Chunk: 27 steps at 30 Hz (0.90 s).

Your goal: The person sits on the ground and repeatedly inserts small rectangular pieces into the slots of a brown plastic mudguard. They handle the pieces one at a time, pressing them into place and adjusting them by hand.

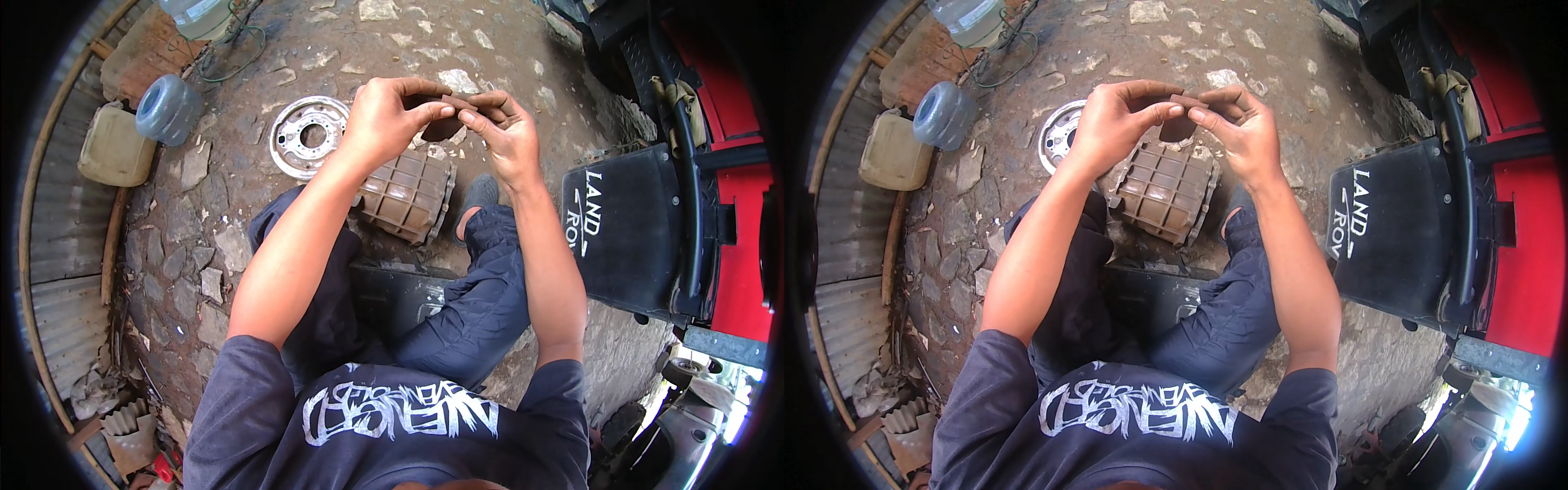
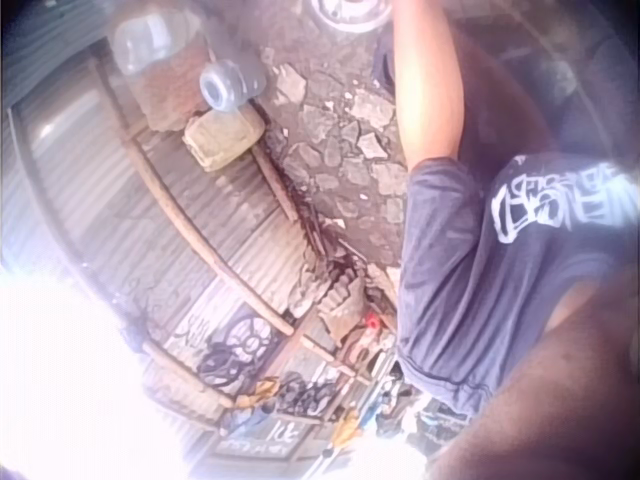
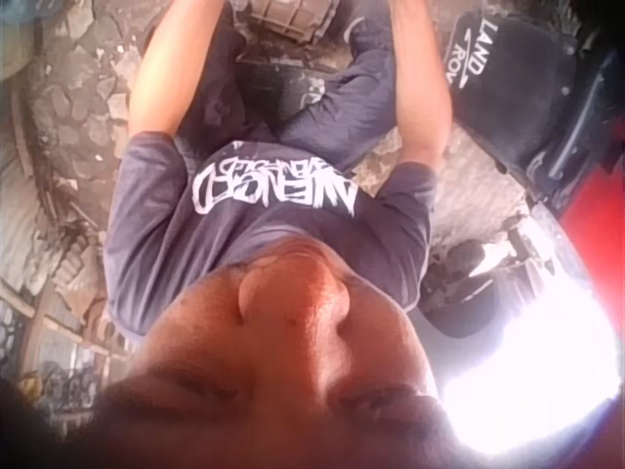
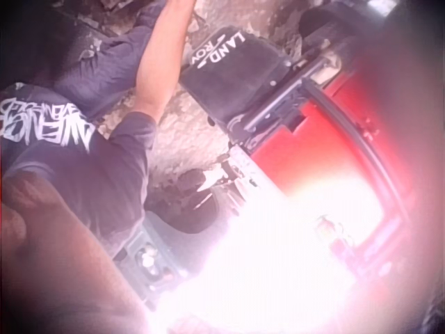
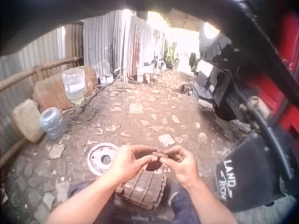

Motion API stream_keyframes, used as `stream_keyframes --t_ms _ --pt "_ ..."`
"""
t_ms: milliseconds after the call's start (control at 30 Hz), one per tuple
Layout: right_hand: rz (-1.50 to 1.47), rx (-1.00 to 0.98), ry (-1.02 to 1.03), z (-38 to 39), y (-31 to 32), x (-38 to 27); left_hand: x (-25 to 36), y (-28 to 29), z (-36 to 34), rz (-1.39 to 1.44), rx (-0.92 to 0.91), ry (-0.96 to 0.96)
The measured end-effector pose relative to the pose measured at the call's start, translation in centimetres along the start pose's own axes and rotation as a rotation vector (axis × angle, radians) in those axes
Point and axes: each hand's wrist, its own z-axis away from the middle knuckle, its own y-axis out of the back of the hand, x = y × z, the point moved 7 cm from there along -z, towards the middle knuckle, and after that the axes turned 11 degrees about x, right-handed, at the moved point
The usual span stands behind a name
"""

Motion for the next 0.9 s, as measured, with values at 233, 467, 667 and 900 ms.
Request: stream_keyframes --t_ms 233,467,667,900 --pt "0.046 0.013 0.034 0.3 -0.6 -0.4 1.2 1.0 0.6 -0.018 0.067 0.009" --pt "0.312 0.003 0.236 1.3 -1.6 -3.1 1.1 0.8 0.8 -0.005 0.048 0.019" --pt "0.362 -0.012 0.2 1.0 -0.8 -2.5 0.8 0.4 0.8 -0.025 0.019 -0.04" --pt "0.414 0.018 0.279 1.4 -0.5 -3.3 1.3 0.3 1.0 -0.077 -0.025 -0.076"
